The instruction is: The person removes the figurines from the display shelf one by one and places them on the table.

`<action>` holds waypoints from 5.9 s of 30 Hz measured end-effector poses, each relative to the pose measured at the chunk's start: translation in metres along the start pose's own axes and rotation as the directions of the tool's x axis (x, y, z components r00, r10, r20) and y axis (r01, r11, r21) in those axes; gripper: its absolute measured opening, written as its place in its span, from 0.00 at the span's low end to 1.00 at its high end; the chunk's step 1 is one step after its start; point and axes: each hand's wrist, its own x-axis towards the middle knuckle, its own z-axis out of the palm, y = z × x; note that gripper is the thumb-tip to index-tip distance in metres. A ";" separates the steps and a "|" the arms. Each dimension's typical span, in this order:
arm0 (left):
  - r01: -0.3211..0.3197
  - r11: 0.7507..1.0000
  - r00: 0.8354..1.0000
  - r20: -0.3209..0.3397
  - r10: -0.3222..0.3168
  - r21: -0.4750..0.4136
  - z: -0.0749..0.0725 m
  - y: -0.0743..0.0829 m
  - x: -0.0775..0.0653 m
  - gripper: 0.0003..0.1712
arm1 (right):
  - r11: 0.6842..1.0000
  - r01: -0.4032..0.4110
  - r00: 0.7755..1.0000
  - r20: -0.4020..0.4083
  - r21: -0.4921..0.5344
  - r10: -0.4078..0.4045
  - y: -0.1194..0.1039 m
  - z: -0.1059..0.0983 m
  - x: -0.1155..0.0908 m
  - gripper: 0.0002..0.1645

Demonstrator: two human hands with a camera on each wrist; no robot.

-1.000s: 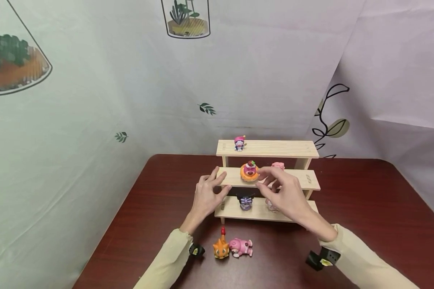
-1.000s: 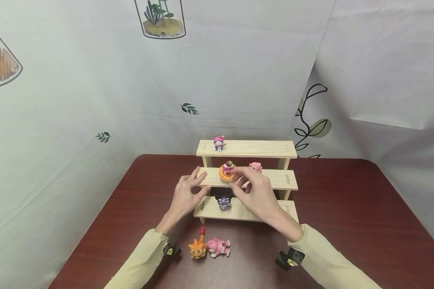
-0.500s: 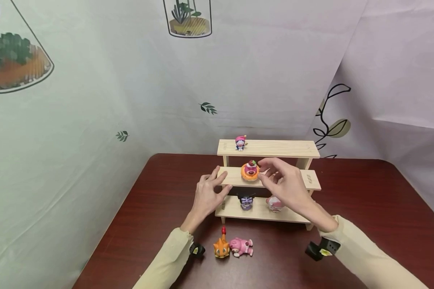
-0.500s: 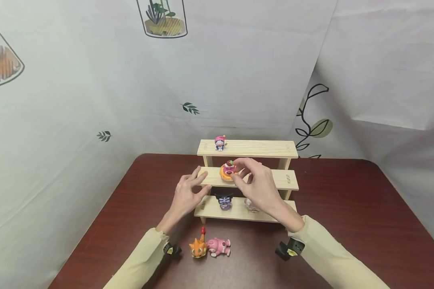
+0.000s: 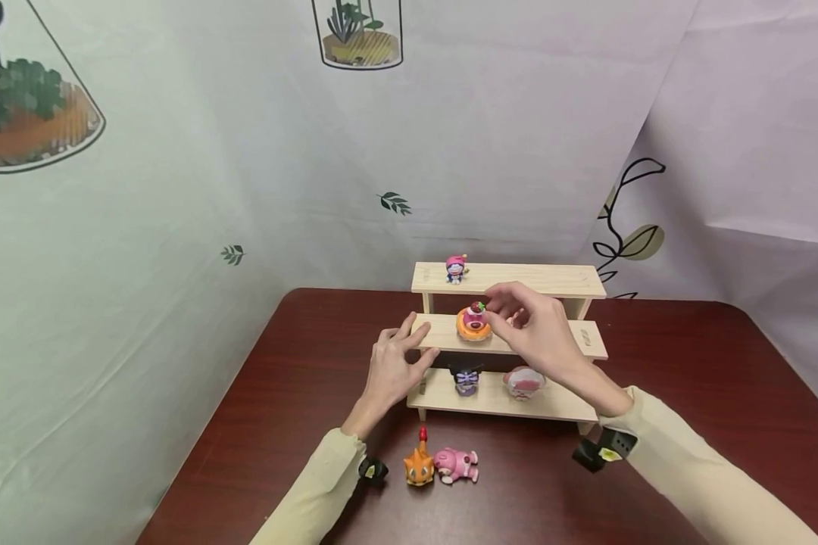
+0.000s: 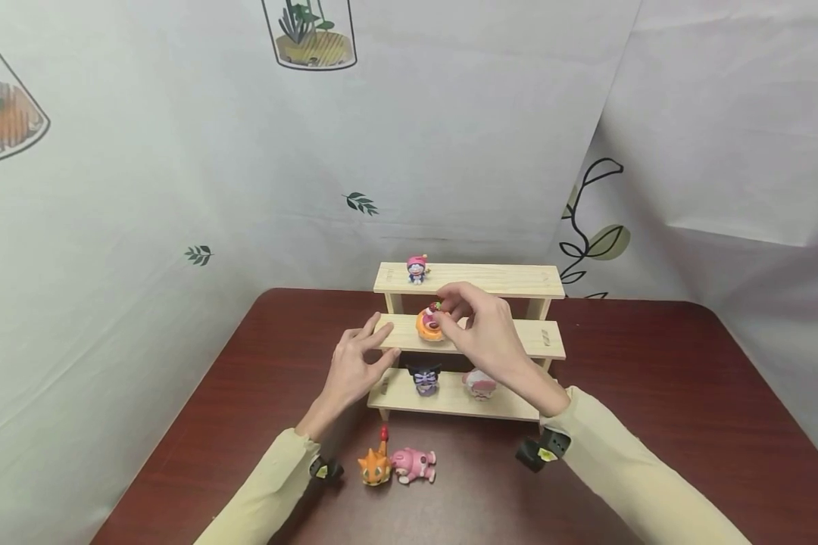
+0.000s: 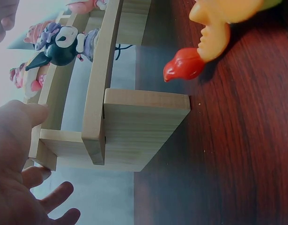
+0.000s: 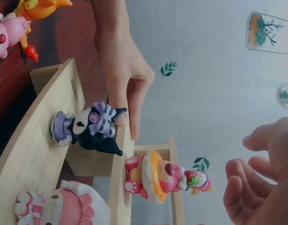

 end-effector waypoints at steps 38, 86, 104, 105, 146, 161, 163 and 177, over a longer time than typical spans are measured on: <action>0.008 1.000 1.000 0.013 -0.008 0.001 0.001 0.000 -0.002 0.28 | 0.987 -0.153 0.985 0.073 -0.043 0.156 0.024 -0.001 0.044 0.16; 0.001 1.000 1.000 0.012 -0.001 0.009 -0.002 0.001 -0.001 0.28 | 0.942 -0.322 0.914 0.229 -0.097 0.336 0.038 0.015 0.079 0.21; 0.005 1.000 1.000 0.014 -0.006 0.015 -0.001 0.000 -0.002 0.28 | 0.927 -0.370 0.888 0.270 -0.065 0.373 0.039 0.017 0.085 0.24; 0.005 1.000 1.000 0.012 -0.005 0.013 -0.001 0.001 -0.002 0.28 | 0.926 -0.373 0.886 0.274 -0.060 0.375 0.040 0.018 0.086 0.24; 0.000 1.000 1.000 0.012 0.000 0.017 0.001 -0.002 -0.001 0.28 | 0.932 -0.360 0.882 0.310 -0.045 0.356 0.041 0.031 0.091 0.20; -0.029 0.999 1.000 -0.007 0.029 0.026 0.000 -0.001 0.000 0.27 | 0.937 -0.347 0.892 0.294 -0.041 0.343 0.041 0.032 0.090 0.19; -0.022 0.999 1.000 -0.001 0.022 0.025 0.000 -0.001 0.000 0.27 | 0.938 -0.345 0.893 0.296 -0.037 0.340 0.040 0.032 0.090 0.19; -0.016 1.000 1.000 0.002 0.016 0.024 0.001 -0.001 -0.001 0.28 | 0.944 -0.327 0.902 0.283 -0.046 0.326 0.039 0.028 0.088 0.18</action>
